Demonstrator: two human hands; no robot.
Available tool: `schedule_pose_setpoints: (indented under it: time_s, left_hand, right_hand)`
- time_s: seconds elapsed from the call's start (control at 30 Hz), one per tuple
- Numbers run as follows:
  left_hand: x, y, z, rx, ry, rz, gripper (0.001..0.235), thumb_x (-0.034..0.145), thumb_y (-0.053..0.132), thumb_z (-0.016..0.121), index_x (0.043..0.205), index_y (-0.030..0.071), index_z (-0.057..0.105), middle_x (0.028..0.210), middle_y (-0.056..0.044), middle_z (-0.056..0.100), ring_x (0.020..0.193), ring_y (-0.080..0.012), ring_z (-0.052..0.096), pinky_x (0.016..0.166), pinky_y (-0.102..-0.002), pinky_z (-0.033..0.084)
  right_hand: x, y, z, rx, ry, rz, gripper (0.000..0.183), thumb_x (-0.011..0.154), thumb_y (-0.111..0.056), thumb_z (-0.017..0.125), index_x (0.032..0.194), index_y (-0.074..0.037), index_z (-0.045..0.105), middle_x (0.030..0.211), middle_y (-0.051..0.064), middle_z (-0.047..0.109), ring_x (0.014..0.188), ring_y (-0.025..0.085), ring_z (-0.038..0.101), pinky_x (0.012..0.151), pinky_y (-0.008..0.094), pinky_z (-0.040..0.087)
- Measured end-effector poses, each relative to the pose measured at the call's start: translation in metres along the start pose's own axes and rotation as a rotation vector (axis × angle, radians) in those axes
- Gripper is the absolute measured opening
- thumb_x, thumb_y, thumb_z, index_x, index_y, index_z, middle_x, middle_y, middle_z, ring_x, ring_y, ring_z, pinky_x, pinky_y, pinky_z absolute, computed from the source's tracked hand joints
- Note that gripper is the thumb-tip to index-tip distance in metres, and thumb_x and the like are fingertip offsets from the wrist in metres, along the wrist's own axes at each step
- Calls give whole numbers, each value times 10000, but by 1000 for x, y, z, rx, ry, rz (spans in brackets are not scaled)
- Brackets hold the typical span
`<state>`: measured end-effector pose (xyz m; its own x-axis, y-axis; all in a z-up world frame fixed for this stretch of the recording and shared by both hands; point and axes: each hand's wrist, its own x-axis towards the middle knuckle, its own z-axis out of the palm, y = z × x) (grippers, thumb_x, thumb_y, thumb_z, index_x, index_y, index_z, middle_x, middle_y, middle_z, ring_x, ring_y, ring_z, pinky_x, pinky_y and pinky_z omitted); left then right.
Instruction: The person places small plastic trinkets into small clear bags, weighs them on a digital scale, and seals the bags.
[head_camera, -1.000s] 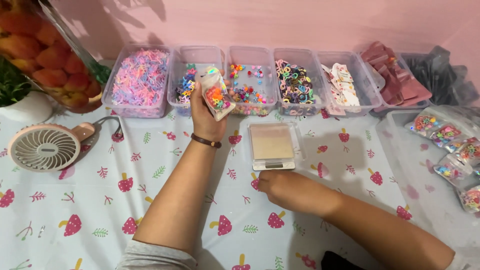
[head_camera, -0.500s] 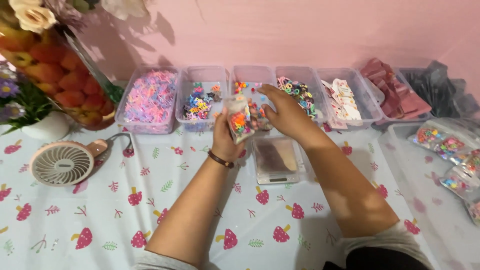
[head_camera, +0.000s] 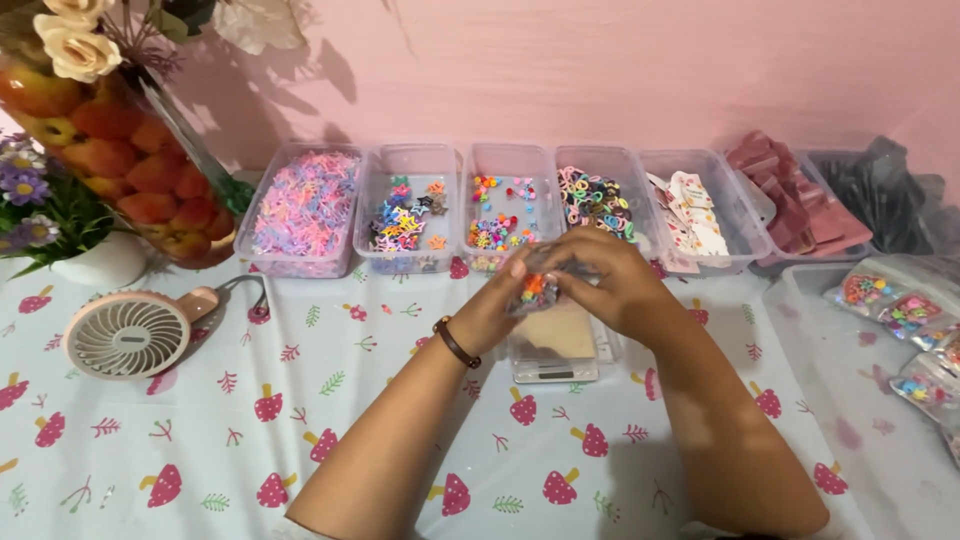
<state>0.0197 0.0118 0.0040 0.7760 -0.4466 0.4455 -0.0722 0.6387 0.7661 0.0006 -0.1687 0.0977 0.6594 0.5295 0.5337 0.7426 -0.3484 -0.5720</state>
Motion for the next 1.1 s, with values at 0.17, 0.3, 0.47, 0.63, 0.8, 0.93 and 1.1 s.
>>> schedule_pose_setpoints:
  time_s: [0.17,0.3,0.47,0.63,0.8,0.93,1.1]
  left_hand:
    - [0,8,15,350,247,222,313,964,225,681,1189,21,605,1100,-60,623,1106,-153,560,997,-322,450]
    - [2,11,13,453,336,325,116,946,75,718,1021,22,648,987,-59,652,988,-131,588,910,-286,470]
    - [-3,18,31,466,350,291,98,950,52,700,1001,-1,636,937,-49,611,948,-129,581,881,-300,480]
    - [-3,23,38,509,331,294,89,948,43,699,990,-4,637,947,-73,631,977,-136,590,898,-310,482]
    - [-2,36,46,469,280,260,73,983,72,647,978,-1,639,884,-91,684,953,-147,616,894,-336,488]
    - [-6,28,40,452,283,251,78,1010,68,595,976,0,613,905,-68,605,969,-139,578,915,-341,485]
    - [-5,34,43,577,258,248,27,983,27,623,973,2,623,866,-66,626,971,-128,580,891,-332,496]
  right_hand:
    - [-6,-5,-7,-21,53,353,452,866,-143,785,1263,-164,570,1019,56,708,922,215,655,848,394,524]
    - [-3,7,-7,148,110,319,445,874,-120,789,1278,-138,604,979,36,719,890,143,616,772,270,533]
    - [-4,24,-7,64,141,102,62,864,-92,787,910,-116,752,872,13,719,738,148,610,650,256,526]
    - [-4,17,-3,78,154,20,81,817,-32,775,880,-56,733,877,64,721,722,187,604,647,292,516]
    - [-4,14,-1,143,133,18,40,828,-34,744,840,-65,723,850,47,706,704,148,562,648,279,495]
    - [-6,16,4,167,131,23,57,801,-4,720,812,-59,712,798,48,687,681,153,555,649,298,491]
    - [-5,12,5,136,166,-17,76,743,-11,744,774,-56,691,767,80,682,676,237,619,670,352,520]
